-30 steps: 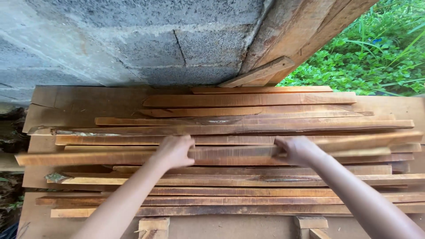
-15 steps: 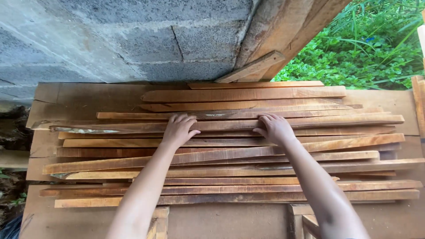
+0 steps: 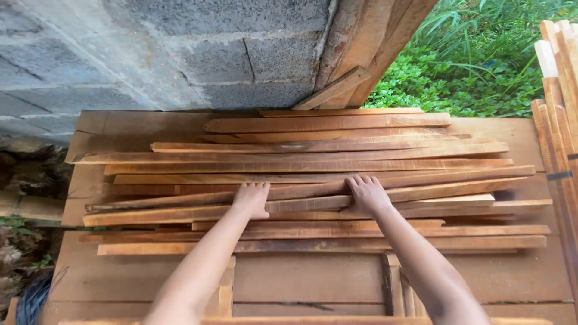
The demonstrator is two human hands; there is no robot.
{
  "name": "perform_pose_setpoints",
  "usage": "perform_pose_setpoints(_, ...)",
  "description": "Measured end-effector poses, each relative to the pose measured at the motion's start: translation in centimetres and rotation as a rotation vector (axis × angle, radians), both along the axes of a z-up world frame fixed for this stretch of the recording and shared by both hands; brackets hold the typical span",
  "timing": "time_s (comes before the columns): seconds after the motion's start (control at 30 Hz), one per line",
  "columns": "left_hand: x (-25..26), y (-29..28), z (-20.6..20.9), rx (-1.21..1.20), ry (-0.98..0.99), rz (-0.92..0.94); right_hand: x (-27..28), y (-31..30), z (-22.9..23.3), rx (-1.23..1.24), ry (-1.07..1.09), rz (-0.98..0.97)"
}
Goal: The person arranges and stacks long, thin wooden planks on a wooden workbench. They pick up individual planks from a pile and place them carefully onto a growing stack, aligning them with the existing wood.
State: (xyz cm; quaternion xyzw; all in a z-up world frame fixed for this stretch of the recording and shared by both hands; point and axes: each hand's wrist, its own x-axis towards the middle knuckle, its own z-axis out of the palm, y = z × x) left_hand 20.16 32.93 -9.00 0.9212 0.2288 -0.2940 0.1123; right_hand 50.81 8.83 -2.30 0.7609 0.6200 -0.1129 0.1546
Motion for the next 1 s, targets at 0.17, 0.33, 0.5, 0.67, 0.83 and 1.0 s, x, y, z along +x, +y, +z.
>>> perform_pose_setpoints(0.17, -1.7, -3.3, 0.8, -0.025, -0.007, 0.118, -0.9, -1.8, -2.8, -0.062, 0.145, -0.058)
perform_pose_setpoints(0.33, -3.7, -5.8, 4.0, -0.018, -0.067, 0.172, -2.6, -4.0, -1.6, -0.108, 0.102, -0.055)
perform_pose_setpoints(0.5, -5.6, -9.9, 5.1, -0.003, -0.063, 0.199, -7.1, -7.8, 2.6, -0.13, -0.015, -0.077)
perform_pose_setpoints(0.67, -7.3, -16.2, 14.4, 0.013, -0.089, 0.268, -12.6, -11.7, 6.9, -0.062, 0.054, -0.187)
perform_pose_setpoints(0.83, -8.5, -17.7, 13.7, 0.075, -0.142, 0.356, -13.5, -12.5, 7.4, 0.059, 0.145, -0.301)
perform_pose_setpoints(1.0, -9.8, -17.0, 6.4, 0.002, -0.197, 0.4, -13.0, -14.3, 3.5, 0.242, 0.272, -0.224)
